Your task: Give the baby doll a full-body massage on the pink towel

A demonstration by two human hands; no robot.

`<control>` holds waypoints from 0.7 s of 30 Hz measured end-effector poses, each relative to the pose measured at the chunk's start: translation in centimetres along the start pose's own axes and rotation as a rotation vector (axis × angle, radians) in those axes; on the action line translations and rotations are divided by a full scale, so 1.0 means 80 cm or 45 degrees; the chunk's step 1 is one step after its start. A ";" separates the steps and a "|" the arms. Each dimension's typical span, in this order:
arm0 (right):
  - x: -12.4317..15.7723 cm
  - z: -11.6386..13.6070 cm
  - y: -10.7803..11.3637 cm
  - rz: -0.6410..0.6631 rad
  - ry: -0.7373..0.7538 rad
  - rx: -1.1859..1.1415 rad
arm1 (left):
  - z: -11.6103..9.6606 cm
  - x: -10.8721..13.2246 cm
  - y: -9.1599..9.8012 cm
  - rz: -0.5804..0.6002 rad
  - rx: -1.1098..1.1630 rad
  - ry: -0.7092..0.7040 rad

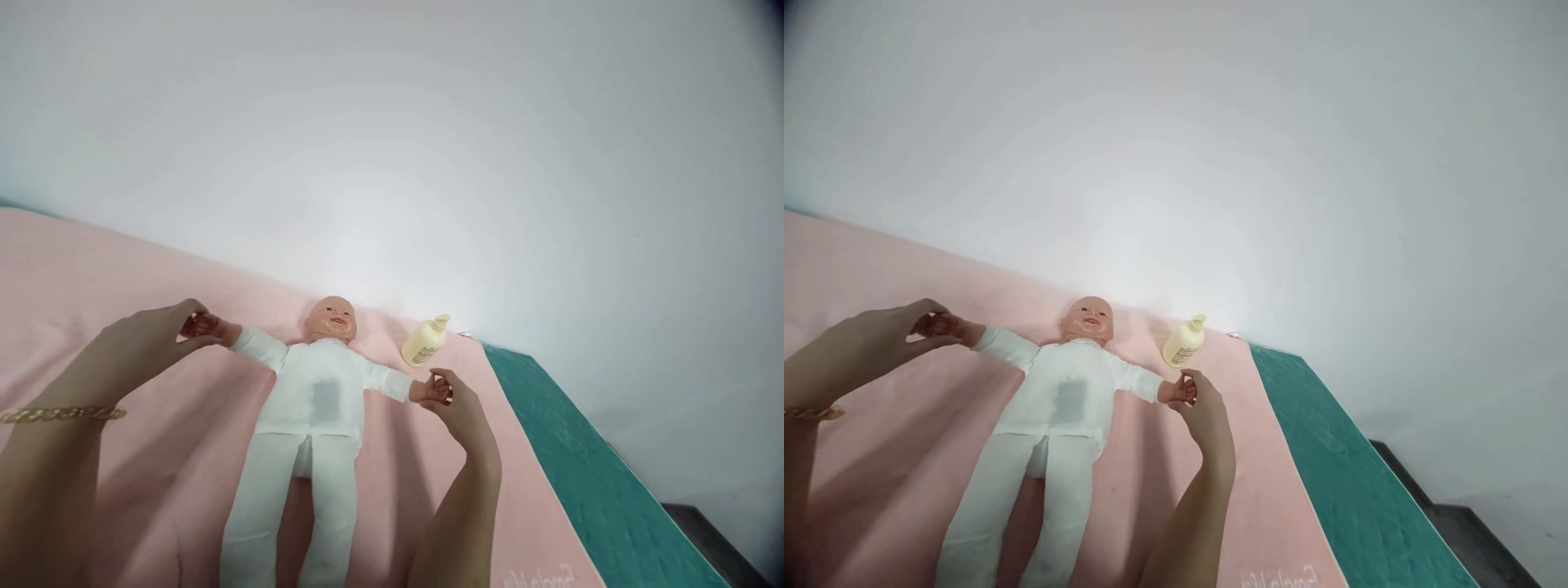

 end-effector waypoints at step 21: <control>0.011 0.101 -0.081 0.394 0.651 -0.170 | -0.124 0.009 -0.053 -0.278 0.193 -1.264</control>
Point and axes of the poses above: each hand's wrist, its own x-axis away from the middle knuckle, its own y-axis out of the back of the hand, z = x × y, the point moved 3 cm from there along -x, towards the middle knuckle, and after that the axes turned 11 degrees about z, right-handed, at the moved point
